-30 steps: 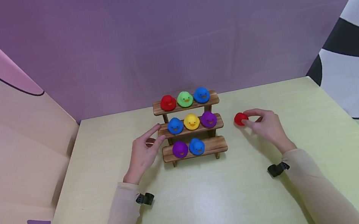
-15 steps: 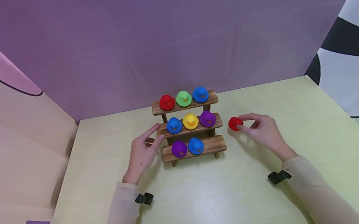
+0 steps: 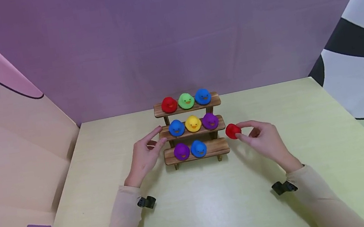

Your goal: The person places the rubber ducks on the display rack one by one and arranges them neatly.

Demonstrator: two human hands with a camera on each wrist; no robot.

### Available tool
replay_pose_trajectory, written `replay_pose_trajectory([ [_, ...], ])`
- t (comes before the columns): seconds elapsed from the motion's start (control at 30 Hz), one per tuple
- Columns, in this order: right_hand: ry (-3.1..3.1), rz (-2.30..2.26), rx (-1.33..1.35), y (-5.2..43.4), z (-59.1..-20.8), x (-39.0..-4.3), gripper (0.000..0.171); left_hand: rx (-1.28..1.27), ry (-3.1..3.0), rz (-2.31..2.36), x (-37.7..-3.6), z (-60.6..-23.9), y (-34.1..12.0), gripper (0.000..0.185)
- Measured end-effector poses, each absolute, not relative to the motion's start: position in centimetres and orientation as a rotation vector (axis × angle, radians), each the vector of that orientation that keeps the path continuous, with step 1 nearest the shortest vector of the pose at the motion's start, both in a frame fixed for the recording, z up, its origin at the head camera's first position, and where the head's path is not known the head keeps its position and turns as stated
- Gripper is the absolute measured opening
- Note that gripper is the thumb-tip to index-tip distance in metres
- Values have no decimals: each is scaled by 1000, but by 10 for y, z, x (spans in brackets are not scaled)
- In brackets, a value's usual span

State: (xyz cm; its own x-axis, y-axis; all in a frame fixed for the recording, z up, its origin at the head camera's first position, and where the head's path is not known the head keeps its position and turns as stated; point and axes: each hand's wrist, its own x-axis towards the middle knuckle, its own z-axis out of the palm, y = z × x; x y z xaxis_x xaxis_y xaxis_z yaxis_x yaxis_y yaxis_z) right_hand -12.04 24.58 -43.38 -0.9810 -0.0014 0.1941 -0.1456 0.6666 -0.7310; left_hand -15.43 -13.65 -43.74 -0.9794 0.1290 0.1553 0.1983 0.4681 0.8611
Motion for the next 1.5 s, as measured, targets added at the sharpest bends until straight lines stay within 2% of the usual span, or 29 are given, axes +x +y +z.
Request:
replay_pose_trajectory([
  [0.57,-2681,1399,149,214,-425,-98,29,-291,-2640,-1545,-153,-437,-136,46],
  [1.5,-2645,1414,181,188,-438,-96,31,-308,-2624,-1542,-153,-438,-136,45],
])
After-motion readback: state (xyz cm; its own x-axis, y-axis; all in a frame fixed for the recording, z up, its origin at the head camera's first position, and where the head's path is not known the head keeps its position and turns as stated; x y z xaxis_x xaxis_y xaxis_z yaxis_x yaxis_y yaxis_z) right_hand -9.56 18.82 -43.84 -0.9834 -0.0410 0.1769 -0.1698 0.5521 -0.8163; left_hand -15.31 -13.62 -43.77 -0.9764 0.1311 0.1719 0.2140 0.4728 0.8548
